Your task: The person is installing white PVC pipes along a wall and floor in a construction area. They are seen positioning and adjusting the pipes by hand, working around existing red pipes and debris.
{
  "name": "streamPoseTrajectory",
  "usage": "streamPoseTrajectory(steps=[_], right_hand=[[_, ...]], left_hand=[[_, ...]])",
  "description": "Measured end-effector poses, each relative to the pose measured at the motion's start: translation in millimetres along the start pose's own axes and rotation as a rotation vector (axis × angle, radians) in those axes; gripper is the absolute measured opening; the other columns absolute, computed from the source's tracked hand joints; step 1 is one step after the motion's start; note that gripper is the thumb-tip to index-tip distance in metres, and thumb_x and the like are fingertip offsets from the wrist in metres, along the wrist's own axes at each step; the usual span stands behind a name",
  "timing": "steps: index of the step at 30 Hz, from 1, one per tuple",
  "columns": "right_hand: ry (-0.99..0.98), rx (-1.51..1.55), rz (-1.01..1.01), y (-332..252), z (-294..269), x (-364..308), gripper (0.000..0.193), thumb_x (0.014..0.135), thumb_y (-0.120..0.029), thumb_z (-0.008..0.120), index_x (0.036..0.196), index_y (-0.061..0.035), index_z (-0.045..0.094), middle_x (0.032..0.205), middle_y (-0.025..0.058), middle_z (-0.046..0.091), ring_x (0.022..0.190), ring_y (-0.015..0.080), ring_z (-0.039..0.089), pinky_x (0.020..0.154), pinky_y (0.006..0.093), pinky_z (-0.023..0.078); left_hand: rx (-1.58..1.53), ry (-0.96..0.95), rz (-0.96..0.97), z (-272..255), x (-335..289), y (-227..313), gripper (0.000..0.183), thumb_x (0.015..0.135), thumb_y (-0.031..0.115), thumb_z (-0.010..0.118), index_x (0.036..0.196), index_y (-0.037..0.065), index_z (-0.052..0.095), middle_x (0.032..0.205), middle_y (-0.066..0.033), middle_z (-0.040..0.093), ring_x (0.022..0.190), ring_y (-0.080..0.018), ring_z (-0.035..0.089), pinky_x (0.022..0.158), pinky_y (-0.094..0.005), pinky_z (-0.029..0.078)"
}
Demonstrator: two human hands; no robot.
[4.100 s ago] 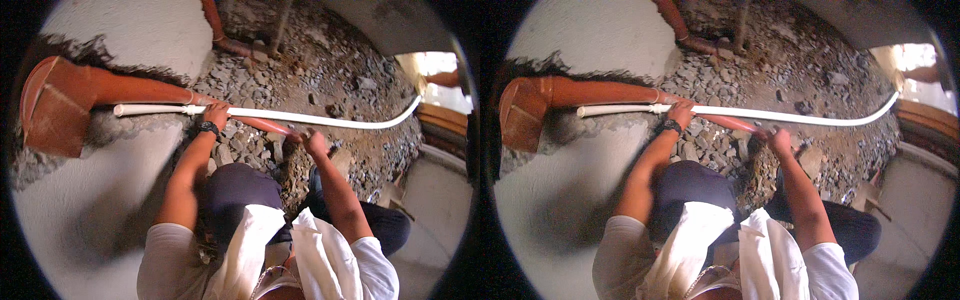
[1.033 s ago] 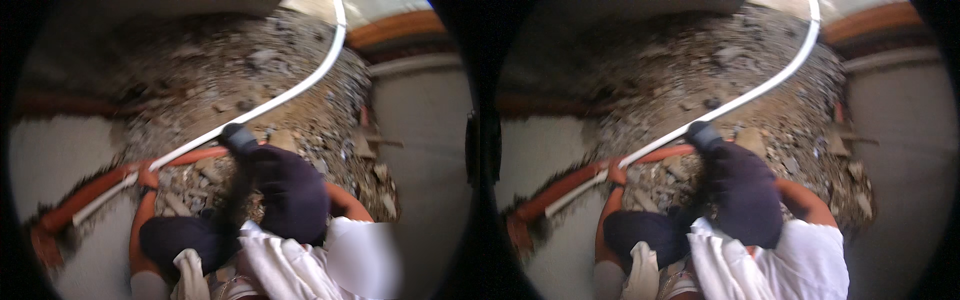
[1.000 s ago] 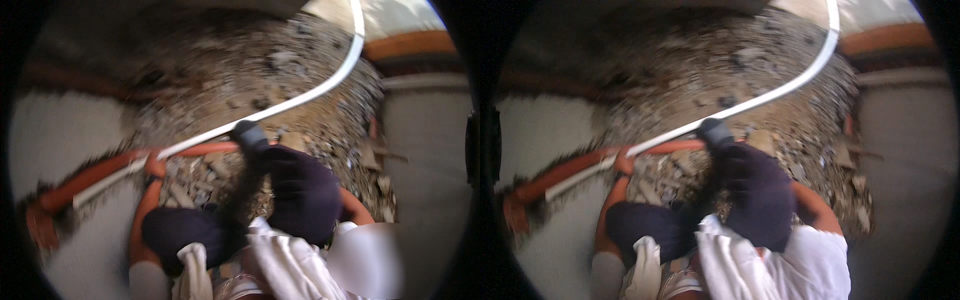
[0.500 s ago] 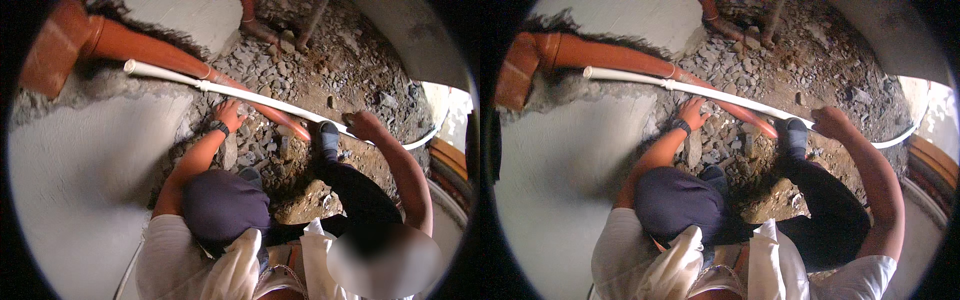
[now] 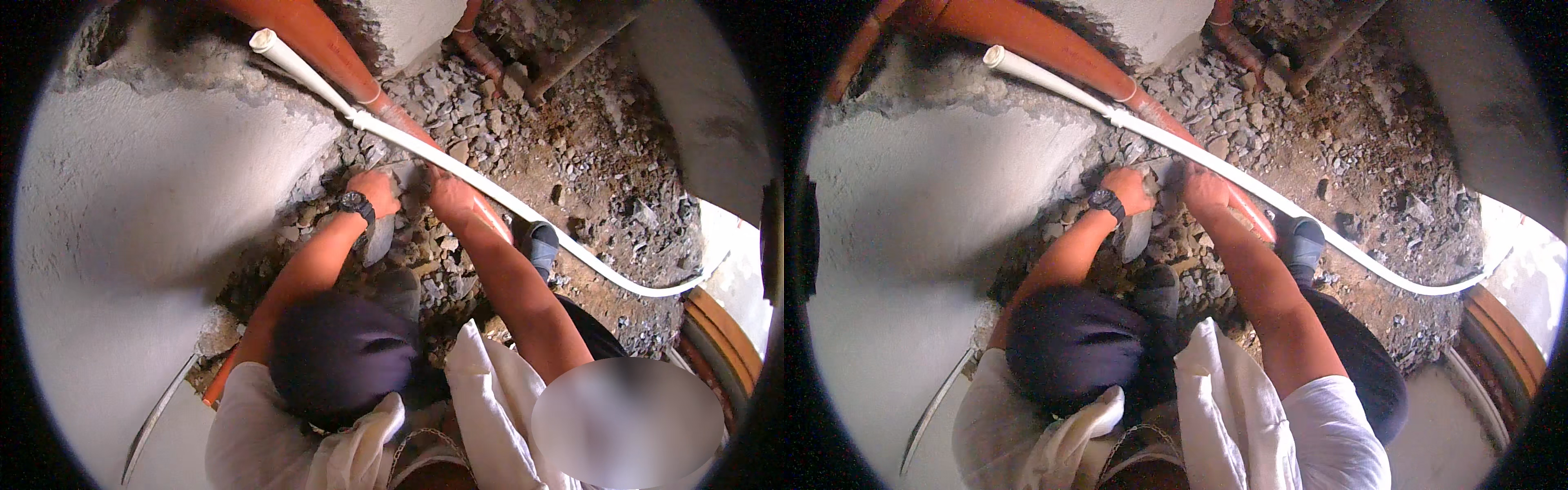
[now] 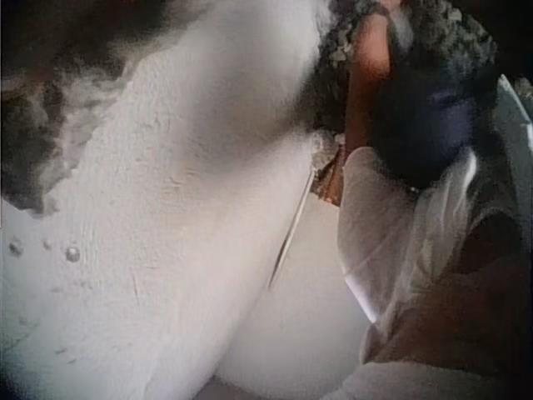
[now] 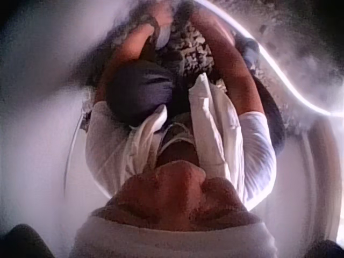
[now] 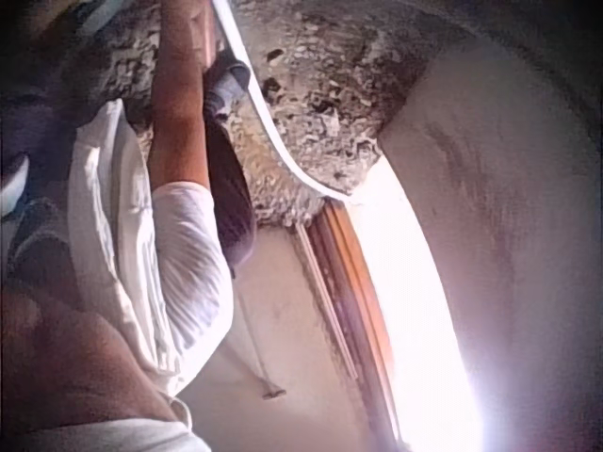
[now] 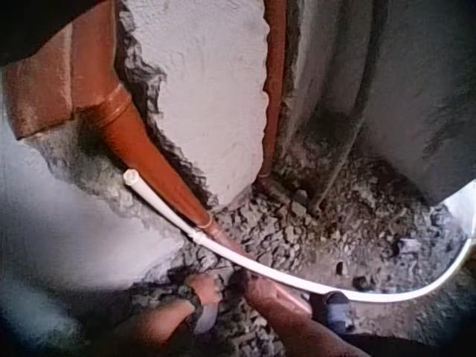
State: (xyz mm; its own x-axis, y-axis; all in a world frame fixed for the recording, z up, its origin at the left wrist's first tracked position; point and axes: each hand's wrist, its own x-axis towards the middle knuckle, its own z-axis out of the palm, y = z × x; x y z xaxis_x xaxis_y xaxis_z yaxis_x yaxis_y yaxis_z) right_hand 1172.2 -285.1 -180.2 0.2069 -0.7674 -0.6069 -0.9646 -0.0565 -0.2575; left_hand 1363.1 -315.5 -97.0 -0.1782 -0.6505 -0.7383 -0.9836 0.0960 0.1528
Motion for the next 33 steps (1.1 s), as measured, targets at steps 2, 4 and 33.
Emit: streamPoseTrajectory(steps=[2, 4, 33], right_hand=[[0.121, -0.183, -0.149, 5.5, 14.9, 7.7, 0.059, 0.096, -0.021, 0.05, 0.152, -0.0093, 0.037, 0.134, 0.0186, 0.061, 0.118, 0.0315, 0.064, 0.1, 0.0442, 0.05], [0.022, -0.28, -0.183, -5.5, 2.3, 10.9, 0.049, 0.097, -0.018, 0.046, 0.146, -0.0079, 0.046, 0.129, 0.0157, 0.065, 0.113, 0.0319, 0.067, 0.096, 0.0436, 0.053], [0.123, -0.36, -0.318, 78.7, -53.5, 71.1, 0.025, 0.092, -0.021, 0.056, 0.111, -0.0215, 0.072, 0.125, 0.0042, 0.064, 0.12, 0.0276, 0.058, 0.089, 0.0425, 0.05]], left_hand=[[0.108, -0.06, -0.084, 0.3, -16.5, -9.7, 0.042, 0.076, 0.036, 0.071, 0.105, 0.005, 0.074, 0.108, -0.016, 0.073, 0.103, -0.0321, 0.07, 0.089, -0.0455, 0.056], [0.179, -0.227, -0.235, -4.0, -30.1, -23.1, 0.042, 0.078, 0.036, 0.07, 0.108, 0.007, 0.074, 0.11, -0.0151, 0.072, 0.105, -0.0297, 0.069, 0.09, -0.0444, 0.056], [0.091, 0.149, 0.09, 15.5, 38.6, 12.7, 0.071, 0.072, 0.038, 0.082, 0.124, -0.005, 0.059, 0.124, -0.0238, 0.06, 0.123, -0.0406, 0.052, 0.104, -0.0453, 0.046]])
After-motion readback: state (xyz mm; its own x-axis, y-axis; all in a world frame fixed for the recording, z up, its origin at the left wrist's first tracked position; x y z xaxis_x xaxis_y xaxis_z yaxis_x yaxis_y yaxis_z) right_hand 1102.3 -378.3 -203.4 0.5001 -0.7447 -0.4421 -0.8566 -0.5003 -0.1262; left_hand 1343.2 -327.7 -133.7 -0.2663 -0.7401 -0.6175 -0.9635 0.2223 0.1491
